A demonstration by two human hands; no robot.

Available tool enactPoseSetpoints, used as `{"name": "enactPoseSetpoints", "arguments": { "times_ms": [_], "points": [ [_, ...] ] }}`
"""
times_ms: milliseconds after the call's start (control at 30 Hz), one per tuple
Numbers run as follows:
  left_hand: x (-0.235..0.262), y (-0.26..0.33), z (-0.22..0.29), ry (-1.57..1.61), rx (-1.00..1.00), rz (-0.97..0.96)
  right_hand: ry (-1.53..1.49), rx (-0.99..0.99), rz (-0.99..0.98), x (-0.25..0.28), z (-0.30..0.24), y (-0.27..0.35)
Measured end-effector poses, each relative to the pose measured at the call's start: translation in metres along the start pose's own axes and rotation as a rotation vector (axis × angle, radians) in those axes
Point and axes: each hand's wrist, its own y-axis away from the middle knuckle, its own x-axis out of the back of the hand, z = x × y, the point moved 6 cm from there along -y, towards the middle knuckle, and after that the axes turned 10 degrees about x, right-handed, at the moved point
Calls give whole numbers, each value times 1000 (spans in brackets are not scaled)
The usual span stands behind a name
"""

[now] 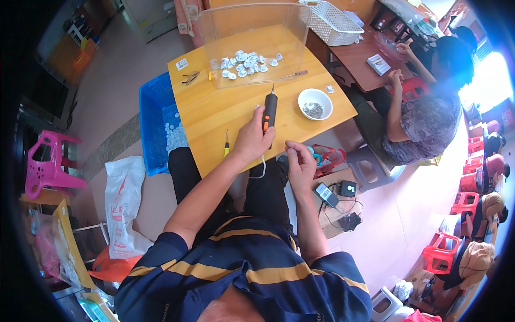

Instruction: Assembling small plastic battery components using an electric screwdriver.

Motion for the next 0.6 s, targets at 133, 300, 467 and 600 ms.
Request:
{"name": "enactPoseSetpoints", "arguments": {
  "times_ms": [133, 300, 467, 600],
  "points": [
    [-38, -5, 2, -117, 15, -32, -58, -33, 44, 20, -10, 21],
    [-61, -16, 5, -288, 65, -61, -48, -76, 52, 37, -25, 35],
    [-66, -17, -10, -160, 65, -35, -32, -72, 19, 35, -29, 40],
    [-49, 4, -32, 371, 143, -110, -55, -48, 30, 32, -26, 42]
  ]
}}
